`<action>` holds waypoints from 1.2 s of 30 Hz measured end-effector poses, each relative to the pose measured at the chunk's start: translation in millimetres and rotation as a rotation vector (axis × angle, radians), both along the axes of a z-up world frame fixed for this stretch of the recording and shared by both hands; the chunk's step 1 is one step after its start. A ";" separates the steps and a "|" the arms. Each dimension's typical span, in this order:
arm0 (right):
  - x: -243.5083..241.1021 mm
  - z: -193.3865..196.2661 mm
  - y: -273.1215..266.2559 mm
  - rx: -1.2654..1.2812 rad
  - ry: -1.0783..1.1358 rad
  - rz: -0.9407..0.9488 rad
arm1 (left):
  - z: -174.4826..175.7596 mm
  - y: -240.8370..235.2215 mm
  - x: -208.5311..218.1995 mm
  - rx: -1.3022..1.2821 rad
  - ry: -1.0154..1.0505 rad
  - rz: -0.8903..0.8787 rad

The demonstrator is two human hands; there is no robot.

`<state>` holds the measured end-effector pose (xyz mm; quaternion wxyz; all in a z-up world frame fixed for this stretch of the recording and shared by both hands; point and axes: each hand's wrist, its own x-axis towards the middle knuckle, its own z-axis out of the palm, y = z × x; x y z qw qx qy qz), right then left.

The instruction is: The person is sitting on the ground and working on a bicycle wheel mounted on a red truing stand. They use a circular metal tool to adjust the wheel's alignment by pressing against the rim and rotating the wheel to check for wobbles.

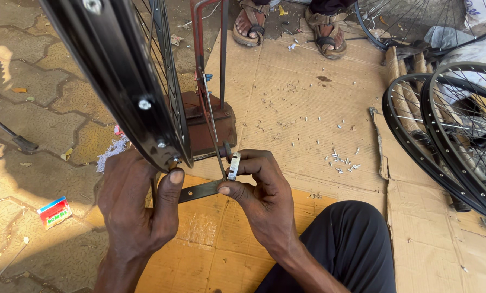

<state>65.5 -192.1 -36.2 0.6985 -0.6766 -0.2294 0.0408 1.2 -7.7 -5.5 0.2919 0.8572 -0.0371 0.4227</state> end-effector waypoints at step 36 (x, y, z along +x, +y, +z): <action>36.5 86.0 9.4 -0.134 -0.503 0.001 | 41.5 -12.4 -2.4 -0.144 -0.041 0.070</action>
